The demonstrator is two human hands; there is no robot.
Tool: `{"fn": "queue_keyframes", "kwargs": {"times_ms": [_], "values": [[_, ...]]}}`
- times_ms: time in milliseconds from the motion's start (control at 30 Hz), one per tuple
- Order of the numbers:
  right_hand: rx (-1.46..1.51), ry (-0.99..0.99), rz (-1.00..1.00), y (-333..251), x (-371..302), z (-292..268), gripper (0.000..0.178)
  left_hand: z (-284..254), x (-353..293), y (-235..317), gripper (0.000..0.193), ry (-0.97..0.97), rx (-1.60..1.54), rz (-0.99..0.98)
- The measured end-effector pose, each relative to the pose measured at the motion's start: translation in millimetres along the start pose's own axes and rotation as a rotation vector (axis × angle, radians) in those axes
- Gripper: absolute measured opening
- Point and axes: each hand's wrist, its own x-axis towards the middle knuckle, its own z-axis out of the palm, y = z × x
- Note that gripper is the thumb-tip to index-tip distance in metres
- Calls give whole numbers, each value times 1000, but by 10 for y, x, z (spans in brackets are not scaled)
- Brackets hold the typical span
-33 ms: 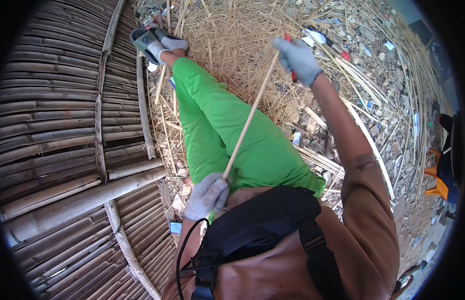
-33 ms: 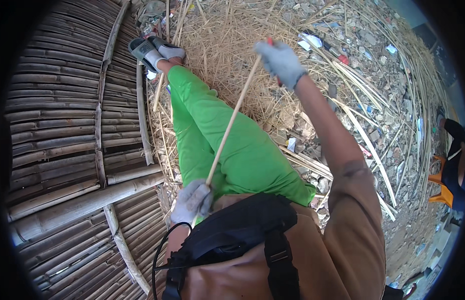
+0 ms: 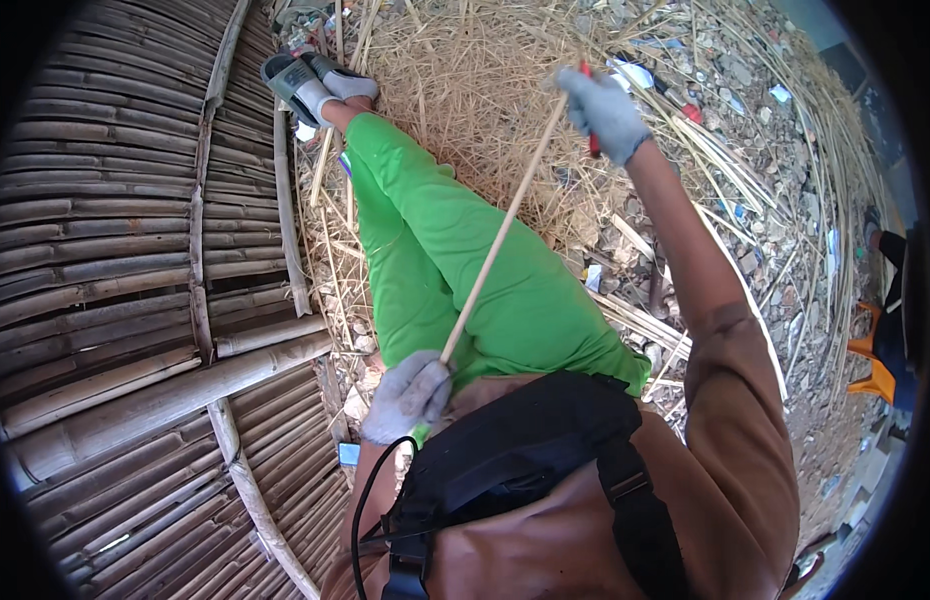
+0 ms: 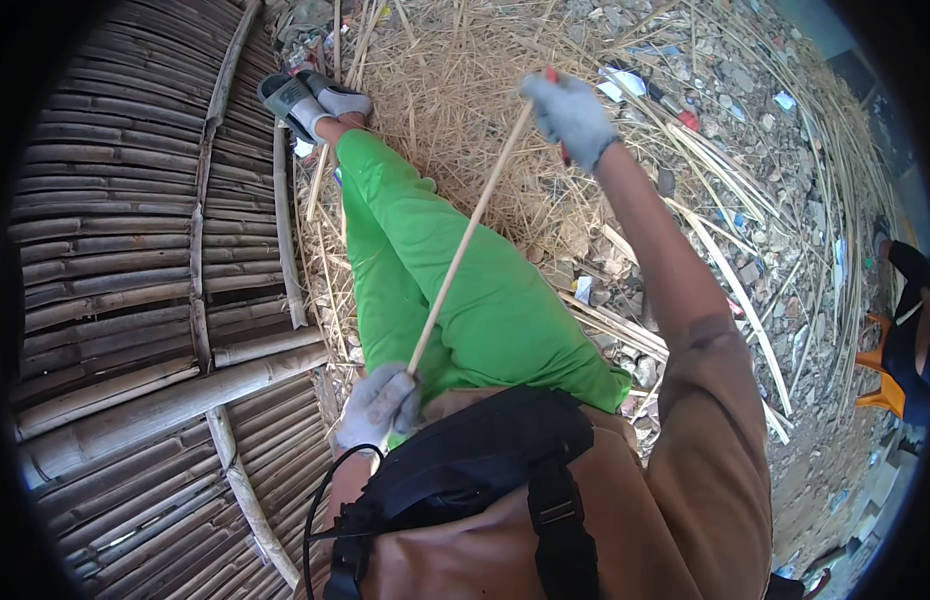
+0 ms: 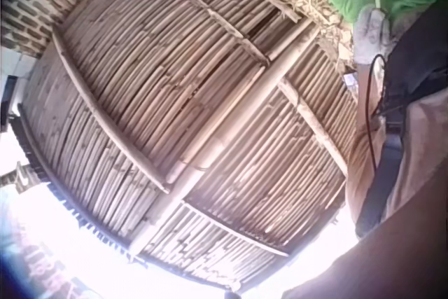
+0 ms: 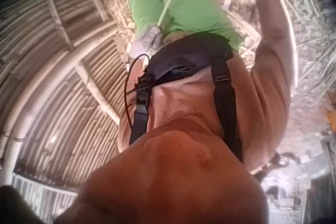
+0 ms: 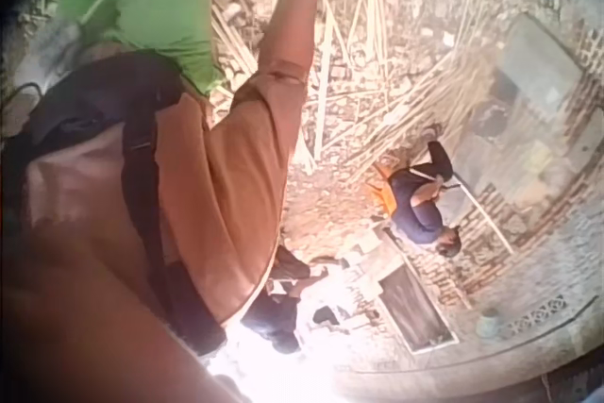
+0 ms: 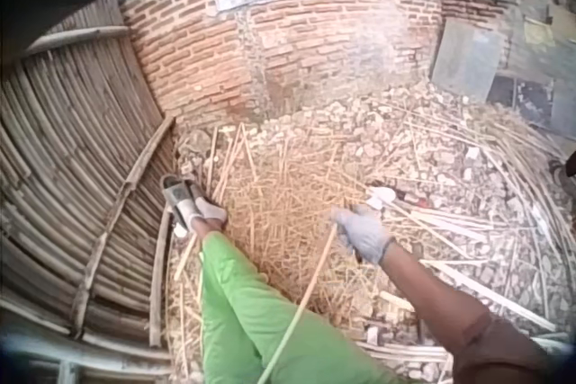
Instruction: The person whittles a bamboo stick with a small blade, removing thin shavings to smooth and shape the wood.
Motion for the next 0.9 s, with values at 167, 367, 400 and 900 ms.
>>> {"fn": "queue_keyframes", "kwargs": {"times_ms": [167,367,400,900], "values": [[16,-24,-10,38,84,-35,42,-105,-67,-18,30,2,-12,-34],[22,-133,108,101,-428,428,44,21,94,20,35,-36,-128,-14],[39,-178,133,113,-540,494,43,51,116,48,36,-42,-177,-24],[610,-174,348,81,-1000,1168,40,-216,745,946,28,-241,-804,804]]}}
